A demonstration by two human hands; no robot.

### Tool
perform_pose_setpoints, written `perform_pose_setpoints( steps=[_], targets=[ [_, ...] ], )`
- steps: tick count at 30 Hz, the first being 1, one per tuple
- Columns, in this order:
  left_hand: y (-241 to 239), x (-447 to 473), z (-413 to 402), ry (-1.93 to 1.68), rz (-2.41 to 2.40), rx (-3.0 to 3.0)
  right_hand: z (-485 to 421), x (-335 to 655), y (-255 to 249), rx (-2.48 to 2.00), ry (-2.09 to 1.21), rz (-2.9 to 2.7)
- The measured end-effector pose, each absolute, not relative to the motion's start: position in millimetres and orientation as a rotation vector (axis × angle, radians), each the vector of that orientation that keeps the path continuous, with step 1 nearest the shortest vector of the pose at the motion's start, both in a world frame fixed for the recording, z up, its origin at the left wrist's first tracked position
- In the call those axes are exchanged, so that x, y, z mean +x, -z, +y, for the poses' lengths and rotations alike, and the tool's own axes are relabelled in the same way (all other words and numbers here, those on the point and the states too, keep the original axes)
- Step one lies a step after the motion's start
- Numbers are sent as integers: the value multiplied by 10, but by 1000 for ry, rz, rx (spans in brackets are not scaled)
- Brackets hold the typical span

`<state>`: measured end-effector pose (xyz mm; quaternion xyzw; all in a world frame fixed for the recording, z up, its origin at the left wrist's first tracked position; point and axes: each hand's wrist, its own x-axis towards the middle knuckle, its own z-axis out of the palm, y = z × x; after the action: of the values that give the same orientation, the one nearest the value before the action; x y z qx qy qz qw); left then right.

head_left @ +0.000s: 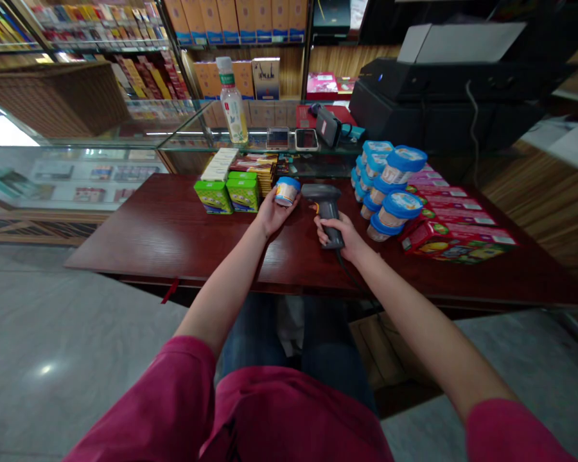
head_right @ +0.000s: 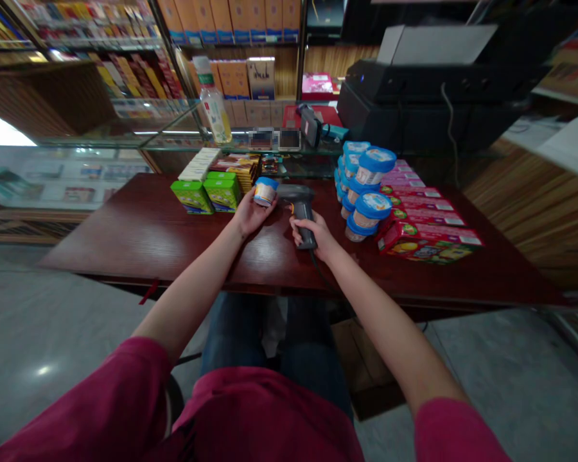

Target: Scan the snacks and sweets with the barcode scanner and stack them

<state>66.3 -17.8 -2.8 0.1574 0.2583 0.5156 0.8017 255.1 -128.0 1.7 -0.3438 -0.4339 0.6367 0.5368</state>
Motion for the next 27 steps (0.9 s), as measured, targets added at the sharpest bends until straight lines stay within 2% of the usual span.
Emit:
perform_pose_setpoints(
  steps=[11, 27],
  targets=[
    [-11, 699, -300, -1049, 591, 478, -1293, 2545, -51, -818, -1438, -979],
    [26, 710, -255, -1098, 604, 370, -1356, 2480, -60, -887, -1402, -1044]
  ],
)
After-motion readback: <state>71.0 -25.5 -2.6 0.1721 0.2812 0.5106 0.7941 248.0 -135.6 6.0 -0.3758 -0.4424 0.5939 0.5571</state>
